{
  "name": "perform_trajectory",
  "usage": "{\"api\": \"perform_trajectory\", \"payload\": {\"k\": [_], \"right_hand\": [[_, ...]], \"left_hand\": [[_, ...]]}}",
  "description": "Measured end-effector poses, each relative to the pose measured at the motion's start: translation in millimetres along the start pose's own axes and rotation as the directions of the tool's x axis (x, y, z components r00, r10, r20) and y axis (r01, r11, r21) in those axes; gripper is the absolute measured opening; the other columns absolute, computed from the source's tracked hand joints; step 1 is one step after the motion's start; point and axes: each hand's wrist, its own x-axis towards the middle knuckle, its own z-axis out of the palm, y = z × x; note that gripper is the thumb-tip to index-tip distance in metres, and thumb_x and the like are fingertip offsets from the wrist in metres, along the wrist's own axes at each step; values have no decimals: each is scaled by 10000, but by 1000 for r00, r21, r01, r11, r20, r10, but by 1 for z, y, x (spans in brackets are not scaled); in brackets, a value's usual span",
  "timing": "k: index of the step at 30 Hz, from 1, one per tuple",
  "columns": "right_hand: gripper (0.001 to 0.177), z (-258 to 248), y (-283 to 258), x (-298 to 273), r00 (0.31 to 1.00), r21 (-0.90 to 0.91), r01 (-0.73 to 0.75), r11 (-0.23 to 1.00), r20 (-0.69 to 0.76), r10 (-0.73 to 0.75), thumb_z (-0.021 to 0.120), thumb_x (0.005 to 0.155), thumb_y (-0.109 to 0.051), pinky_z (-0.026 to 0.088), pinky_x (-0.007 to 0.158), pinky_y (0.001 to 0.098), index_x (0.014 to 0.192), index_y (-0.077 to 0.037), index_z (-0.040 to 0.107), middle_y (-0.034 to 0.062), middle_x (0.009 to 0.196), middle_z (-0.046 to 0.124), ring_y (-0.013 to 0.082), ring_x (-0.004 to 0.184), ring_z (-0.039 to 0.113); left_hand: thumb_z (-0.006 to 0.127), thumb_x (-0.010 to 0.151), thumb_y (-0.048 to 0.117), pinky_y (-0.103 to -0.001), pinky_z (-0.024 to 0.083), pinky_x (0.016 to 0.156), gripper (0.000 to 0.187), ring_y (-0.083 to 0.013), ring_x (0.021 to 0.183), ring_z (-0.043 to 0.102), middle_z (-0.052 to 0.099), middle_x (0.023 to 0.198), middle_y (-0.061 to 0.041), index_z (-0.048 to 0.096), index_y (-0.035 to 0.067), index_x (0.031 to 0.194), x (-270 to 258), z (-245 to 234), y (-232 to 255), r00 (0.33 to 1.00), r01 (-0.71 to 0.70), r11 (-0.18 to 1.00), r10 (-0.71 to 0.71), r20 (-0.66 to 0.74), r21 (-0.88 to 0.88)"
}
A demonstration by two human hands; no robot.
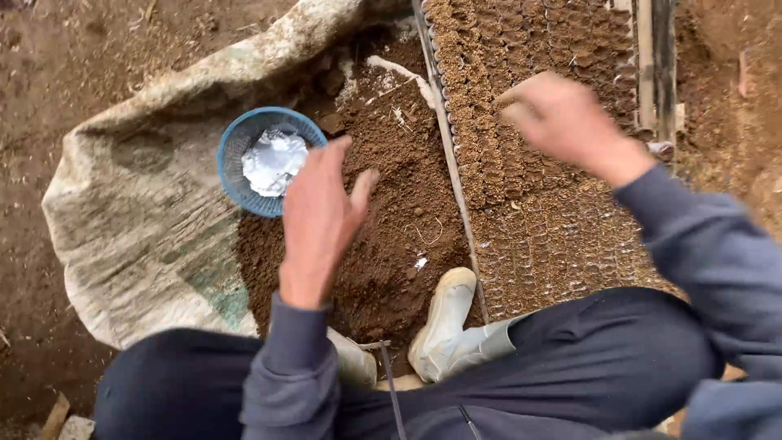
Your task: The person scoops soil from a sack and packs it into a small metal ring mold. They then press the filled mold into a wooden seed tray to create a soil plug and repeat the process to fill the tray.
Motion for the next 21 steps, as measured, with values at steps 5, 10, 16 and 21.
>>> {"api": "perform_trajectory", "payload": {"k": [5,10,16,21], "right_hand": [[245,144,-55,-8,908,-27,102,994,412,-82,573,1012,-131,588,956,421,1186,-15,700,194,1058,733,285,1012,726],[315,309,-6,-8,876,-121,131,984,478,-58,734,897,-242,614,826,512,988,60,731,265,955,723,423,963,736],[199,323,-6,-34,922,-28,-104,994,372,107,735,831,-285,588,866,511,872,-101,798,208,943,759,419,1006,718],[155,289,-8,-34,934,386,-286,877,315,166,621,943,-174,568,638,385,834,-68,656,82,680,653,266,689,706]], "left_hand": [[736,926,324,-582,558,864,470,-375,1017,701,651,1109,-213,615,87,1314,-16,-58,19,997,-60,946,71,-23,319],[694,938,297,-671,516,920,453,-422,1074,669,629,1171,-262,605,89,1331,-33,-74,-3,978,-21,939,-53,204,342],[722,914,278,-683,459,984,533,-450,1157,630,595,1222,-304,572,61,1377,-29,-55,-15,976,-80,923,-3,216,376],[746,900,264,-648,482,960,583,-457,1101,649,586,1226,-279,541,38,1396,-32,-34,-13,970,-173,932,104,221,319]]}}
